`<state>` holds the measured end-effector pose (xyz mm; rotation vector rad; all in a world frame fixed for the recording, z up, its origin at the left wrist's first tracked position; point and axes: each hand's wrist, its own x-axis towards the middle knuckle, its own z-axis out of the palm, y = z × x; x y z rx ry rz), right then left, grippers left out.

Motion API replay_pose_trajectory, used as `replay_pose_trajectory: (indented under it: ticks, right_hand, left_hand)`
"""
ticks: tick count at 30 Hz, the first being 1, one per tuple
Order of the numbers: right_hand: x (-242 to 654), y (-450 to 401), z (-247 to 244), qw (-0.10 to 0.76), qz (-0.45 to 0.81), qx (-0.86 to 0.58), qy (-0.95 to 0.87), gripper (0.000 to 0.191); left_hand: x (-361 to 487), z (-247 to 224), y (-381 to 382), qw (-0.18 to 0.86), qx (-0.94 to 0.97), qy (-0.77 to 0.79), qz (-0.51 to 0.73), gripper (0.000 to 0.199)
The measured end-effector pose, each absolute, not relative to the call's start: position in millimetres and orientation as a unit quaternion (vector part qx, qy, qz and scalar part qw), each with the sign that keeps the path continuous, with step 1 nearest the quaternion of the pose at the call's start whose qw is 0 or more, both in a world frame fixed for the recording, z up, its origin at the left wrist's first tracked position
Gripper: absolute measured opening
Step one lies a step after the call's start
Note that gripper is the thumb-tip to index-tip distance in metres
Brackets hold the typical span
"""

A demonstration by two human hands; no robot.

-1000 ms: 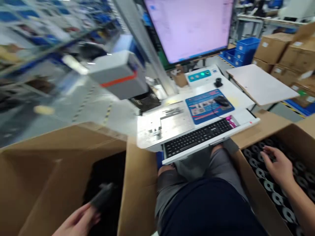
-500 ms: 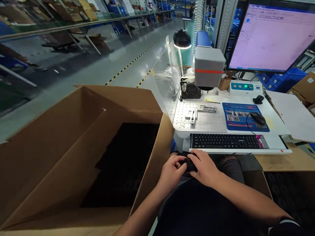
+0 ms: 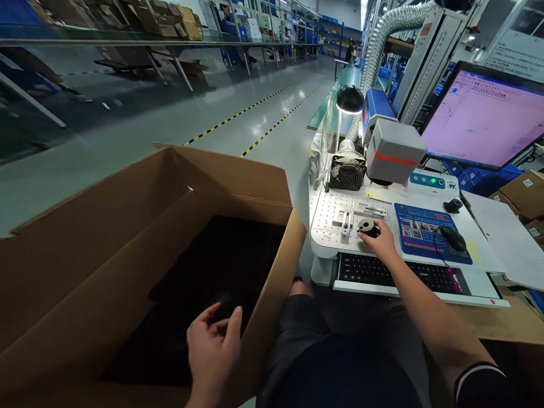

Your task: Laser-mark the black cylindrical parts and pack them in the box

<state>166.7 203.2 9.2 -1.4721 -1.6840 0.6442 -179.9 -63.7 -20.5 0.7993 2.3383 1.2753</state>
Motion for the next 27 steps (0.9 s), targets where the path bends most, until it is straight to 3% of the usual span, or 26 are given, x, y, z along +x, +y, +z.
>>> replay_pose_trajectory:
  ticks: [7,14,22,27]
  right_hand:
    - [162.1,251.2,-16.1,0.386,0.221,-0.578,-0.684,0.059]
    - [161.0,261.0,-20.4,0.38,0.223,-0.586,-0.68,0.065]
    - [172.1,261.9,-29.2,0.377,0.237,-0.591,-0.673,0.06]
    - [174.4,268.7,-36.2,0.371,0.243,-0.587,-0.678,0.067]
  left_hand:
    - [-196.9,-72.0,-79.3,0.214,0.273,0.864,0.365,0.076]
    - [-192.7,-74.9,-69.6,0.237,0.329,0.852,0.33,0.088]
    - [-196.0,-76.6,-67.8,0.259,0.309,0.86,0.314,0.099]
    - [-196.4,-77.5,-66.2,0.261,0.314,0.865,0.291,0.096]
